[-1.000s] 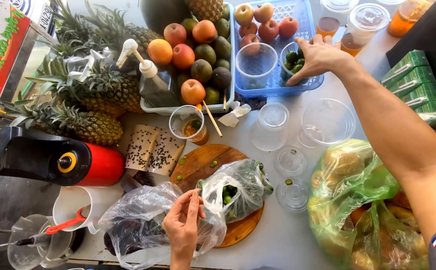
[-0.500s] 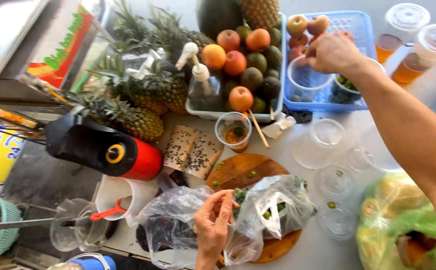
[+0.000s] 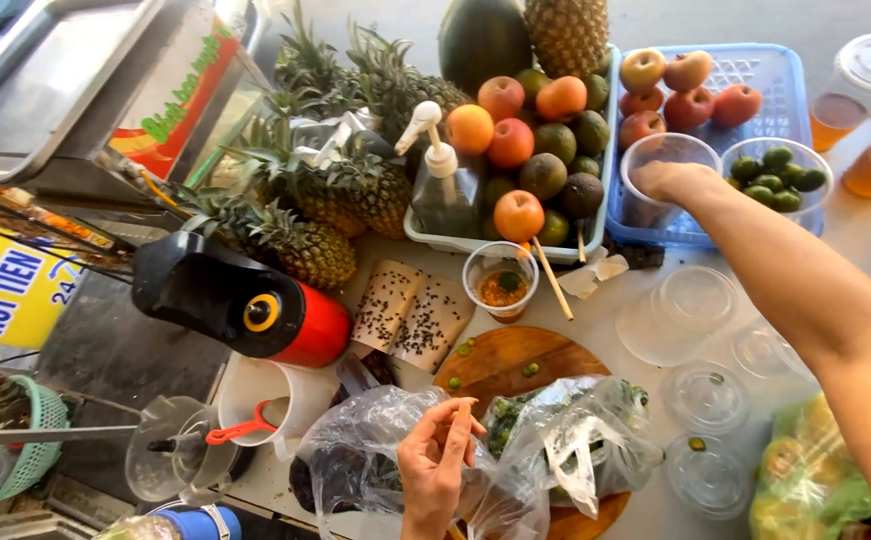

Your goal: Sorting and transferring small green fruits from a plastic bag into containers at a food stall.

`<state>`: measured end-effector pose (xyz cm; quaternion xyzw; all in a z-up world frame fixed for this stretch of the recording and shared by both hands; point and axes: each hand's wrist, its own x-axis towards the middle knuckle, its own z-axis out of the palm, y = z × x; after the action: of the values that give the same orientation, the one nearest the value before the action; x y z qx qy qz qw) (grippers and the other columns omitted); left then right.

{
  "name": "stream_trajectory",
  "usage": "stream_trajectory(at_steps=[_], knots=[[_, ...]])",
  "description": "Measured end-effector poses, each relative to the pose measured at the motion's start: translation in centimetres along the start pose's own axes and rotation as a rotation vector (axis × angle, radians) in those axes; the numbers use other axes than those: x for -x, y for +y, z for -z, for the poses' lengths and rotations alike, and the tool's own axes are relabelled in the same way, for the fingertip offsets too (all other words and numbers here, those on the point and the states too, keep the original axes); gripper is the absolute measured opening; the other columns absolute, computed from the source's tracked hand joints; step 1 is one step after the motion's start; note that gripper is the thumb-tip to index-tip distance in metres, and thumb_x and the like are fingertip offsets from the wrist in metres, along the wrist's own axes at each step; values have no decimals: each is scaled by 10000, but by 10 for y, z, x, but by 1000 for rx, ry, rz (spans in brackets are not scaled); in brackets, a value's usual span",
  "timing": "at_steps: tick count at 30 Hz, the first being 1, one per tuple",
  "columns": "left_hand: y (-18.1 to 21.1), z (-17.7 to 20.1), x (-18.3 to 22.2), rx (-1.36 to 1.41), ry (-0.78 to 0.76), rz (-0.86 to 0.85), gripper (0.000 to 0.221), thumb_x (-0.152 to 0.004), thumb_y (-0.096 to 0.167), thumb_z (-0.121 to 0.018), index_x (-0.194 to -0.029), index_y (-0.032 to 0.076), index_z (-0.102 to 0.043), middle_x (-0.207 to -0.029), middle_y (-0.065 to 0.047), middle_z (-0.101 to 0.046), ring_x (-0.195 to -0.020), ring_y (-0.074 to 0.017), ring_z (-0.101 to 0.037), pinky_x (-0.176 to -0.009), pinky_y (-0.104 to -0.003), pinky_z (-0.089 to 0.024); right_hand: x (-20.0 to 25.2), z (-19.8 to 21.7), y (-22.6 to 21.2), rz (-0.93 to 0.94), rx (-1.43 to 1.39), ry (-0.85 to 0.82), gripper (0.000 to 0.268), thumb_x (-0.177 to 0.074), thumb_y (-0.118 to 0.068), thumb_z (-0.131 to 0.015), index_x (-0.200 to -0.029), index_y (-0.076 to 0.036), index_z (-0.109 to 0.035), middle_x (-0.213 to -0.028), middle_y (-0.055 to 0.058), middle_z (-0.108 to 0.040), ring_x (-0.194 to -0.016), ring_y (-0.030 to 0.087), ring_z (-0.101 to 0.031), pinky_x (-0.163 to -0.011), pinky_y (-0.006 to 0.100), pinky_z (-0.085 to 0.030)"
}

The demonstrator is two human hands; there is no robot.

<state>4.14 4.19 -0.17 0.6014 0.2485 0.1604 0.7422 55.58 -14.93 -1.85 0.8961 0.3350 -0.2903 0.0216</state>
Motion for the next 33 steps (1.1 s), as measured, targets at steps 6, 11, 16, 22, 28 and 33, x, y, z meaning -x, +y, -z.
stream_trajectory(at_steps=[6,11,16,22,28,33], knots=[[20,-9,-5,-11,-45,-26,254,-981,126,-645,-1152,-43,-728,-831,-76,-716,-612,-81,-596,-511,-218,-435,-3,1,8,-1,-26,-15,479,-685,-267,-855,-1157,-205,-806,-992,84,-830,-885,232,-797,-825,382,-636],[27,-13,-17,23,-123,-95,245,-1002,131,-636,-1170,-33,-707,-859,-77,-728,-634,-94,-632,-534,-215,-449,17,21,-15,45,-22,-10,498,-671,-275,-881,-1154,-180,-807,-999,80,-833,-888,221,-791,-827,374,-624],[67,-45,-38,90,-270,-102,268,-1038,144,-621,-1236,-26,-682,-955,-100,-721,-737,-122,-684,-588,-234,-532,111,77,-58,263,-95,162,504,-721,-309,-854,-1210,-206,-785,-1021,83,-816,-899,210,-737,-863,349,-554],[122,-133,-65,108,-322,-165,667,-963,309,-650,-1527,138,-338,-1268,-20,-563,-991,-131,-689,-621,-286,-649,230,66,-136,301,-575,77,404,-765,-188,-849,-1141,-44,-827,-999,57,-860,-896,126,-757,-898,266,-567],[71,-151,-76,110,-383,-168,624,-967,393,-721,-1454,49,-535,-1186,-112,-697,-1028,-145,-680,-836,-254,-565,254,3,-155,259,-996,-30,505,-795,-213,-819,-1261,-34,-745,-1140,36,-793,-995,81,-693,-896,247,-539],[57,-145,-83,89,-407,-162,605,-979,410,-713,-1438,43,-565,-1181,-108,-695,-998,-134,-656,-802,-271,-548,256,-7,-140,311,-1057,-50,502,-805,-177,-812,-1280,-35,-738,-1107,51,-802,-958,84,-707,-867,264,-558]])
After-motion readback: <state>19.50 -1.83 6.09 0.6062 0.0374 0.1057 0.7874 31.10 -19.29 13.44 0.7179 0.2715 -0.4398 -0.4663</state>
